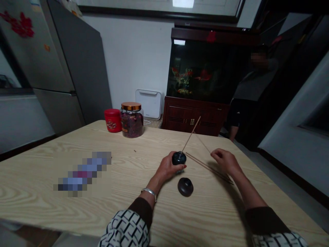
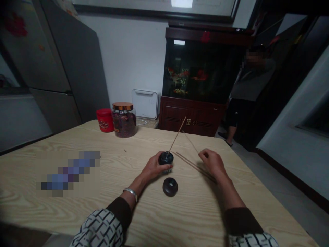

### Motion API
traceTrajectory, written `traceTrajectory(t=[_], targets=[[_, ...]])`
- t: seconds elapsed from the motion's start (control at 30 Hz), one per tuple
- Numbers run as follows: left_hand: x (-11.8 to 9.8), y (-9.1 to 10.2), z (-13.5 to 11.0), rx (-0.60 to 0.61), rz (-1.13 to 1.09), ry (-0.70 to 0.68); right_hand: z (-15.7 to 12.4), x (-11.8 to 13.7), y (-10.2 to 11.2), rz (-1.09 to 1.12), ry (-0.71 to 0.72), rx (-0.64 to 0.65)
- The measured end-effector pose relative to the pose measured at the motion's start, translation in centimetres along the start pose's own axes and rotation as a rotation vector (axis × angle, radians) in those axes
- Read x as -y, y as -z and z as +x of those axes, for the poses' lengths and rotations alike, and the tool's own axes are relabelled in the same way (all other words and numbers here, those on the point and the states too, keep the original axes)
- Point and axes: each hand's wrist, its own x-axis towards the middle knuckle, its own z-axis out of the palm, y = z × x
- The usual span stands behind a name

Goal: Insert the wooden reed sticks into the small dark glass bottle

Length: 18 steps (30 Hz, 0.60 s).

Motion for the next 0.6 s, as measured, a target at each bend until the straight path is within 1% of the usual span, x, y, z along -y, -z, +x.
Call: traceTrajectory(t=[0.07, 0.13, 0.17, 0.23, 0.3, 0.37, 0.47, 0.6], targets=[[0.0, 0.0, 0.0, 0.000, -0.007, -0.007, 0.5, 1.6, 0.8, 0.386, -0.067, -0.134], [0.0, 0.0, -0.1, 0.005, -0.013, -0.013, 0.7, 3.7, 1.1, 0.743, -0.156, -0.217], [0.1, 0.0, -0.1, 0.007, -0.014, -0.014, 0.7, 4.9, 1.1, 0.873, -0.180, -0.235], [0.0, 0.0, -0.1, 0.003, -0.008, -0.012, 0.5, 7.0, 0.4, 1.021, -0.175, -0.254], [0.0, 0.0, -0.1, -0.008, -0.001, -0.009, 0.3, 8.6, -0.6, 1.068, -0.134, -0.278], [-0.1, 0.0, -0.1, -0.008, 0.004, -0.004, 0.3, 9.6, -1.7, 1.069, -0.086, -0.300], [-0.1, 0.0, 0.0, 0.008, 0.001, -0.001, 0.5, 10.2, -3.1, 1.042, -0.027, -0.296], [-0.1, 0.1, 0.0, 0.003, -0.009, -0.003, 0.7, 10.3, -4.2, 0.991, 0.022, -0.255]])
